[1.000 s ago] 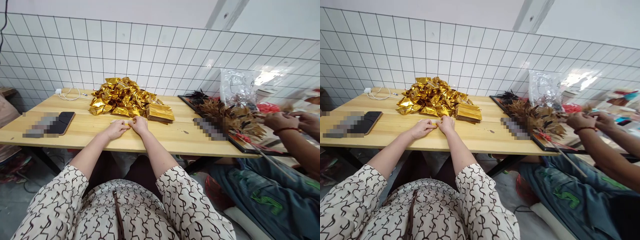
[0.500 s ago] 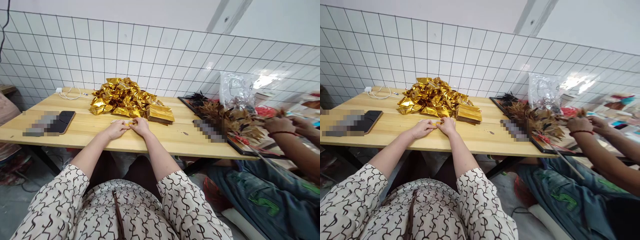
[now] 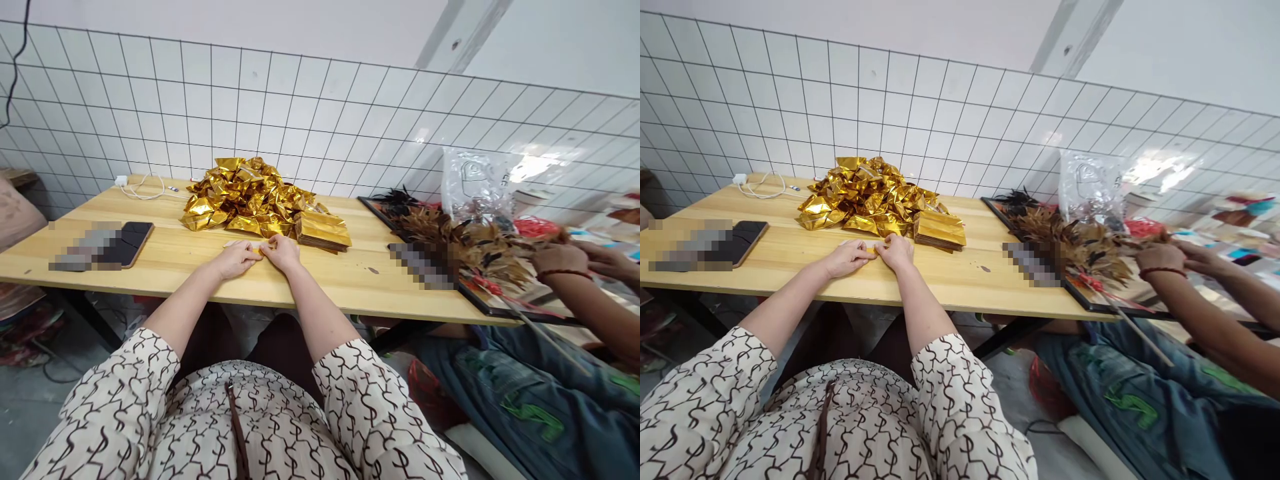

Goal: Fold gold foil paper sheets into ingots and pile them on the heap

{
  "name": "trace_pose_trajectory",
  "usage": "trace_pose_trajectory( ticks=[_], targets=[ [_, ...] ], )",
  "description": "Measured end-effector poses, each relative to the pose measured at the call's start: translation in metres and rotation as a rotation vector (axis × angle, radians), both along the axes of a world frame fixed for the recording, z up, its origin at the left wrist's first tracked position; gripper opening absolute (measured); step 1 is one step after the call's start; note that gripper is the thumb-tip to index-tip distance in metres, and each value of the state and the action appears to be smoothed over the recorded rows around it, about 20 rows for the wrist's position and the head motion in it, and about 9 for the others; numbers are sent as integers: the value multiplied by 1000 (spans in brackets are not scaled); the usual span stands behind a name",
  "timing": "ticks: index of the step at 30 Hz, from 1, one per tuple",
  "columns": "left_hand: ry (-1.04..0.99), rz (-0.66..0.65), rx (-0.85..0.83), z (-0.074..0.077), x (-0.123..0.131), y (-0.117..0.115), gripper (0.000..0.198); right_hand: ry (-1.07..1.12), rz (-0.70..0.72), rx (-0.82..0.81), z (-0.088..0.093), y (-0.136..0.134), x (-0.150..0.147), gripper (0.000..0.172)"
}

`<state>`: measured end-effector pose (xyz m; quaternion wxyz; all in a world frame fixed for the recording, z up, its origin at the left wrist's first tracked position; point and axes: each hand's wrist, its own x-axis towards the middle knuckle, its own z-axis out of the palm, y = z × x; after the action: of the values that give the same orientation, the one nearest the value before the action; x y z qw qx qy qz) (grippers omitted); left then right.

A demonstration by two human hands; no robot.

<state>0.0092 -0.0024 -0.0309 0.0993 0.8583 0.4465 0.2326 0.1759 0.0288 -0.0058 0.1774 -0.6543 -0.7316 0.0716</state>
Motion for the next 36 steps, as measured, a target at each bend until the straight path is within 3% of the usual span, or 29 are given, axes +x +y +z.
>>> trace_pose_trajectory(
  ticks=[3, 7, 12, 17, 22, 25, 29, 36],
  targets=[
    [-9, -3, 5, 1, 1, -1, 29, -14, -3, 13, 0, 1, -2, 34],
    [-34, -5, -2, 0, 0, 0, 28, -13, -46, -12, 3, 1, -5, 29],
    [-234, 5, -66, -5, -4, 5, 28, -46, -24, -15, 9, -5, -7, 24],
    [-460, 169, -54, -10, -10, 14, 32, -72, -10, -10, 11, -8, -8, 22],
    [-284, 461, 23, -7, -18, 16, 27, -50, 25, -5, 10, -12, -7, 18],
    [-147, 546, 4, -5, -25, 15, 30, -32, 43, -17, 11, -15, -5, 16],
    [-77, 512, -3, -6, -31, 16, 35, 1, 67, -35, 10, -16, -3, 16],
    [-132, 452, -20, -8, -34, 19, 31, 7, 112, 17, 4, -11, 0, 24]
  ],
)
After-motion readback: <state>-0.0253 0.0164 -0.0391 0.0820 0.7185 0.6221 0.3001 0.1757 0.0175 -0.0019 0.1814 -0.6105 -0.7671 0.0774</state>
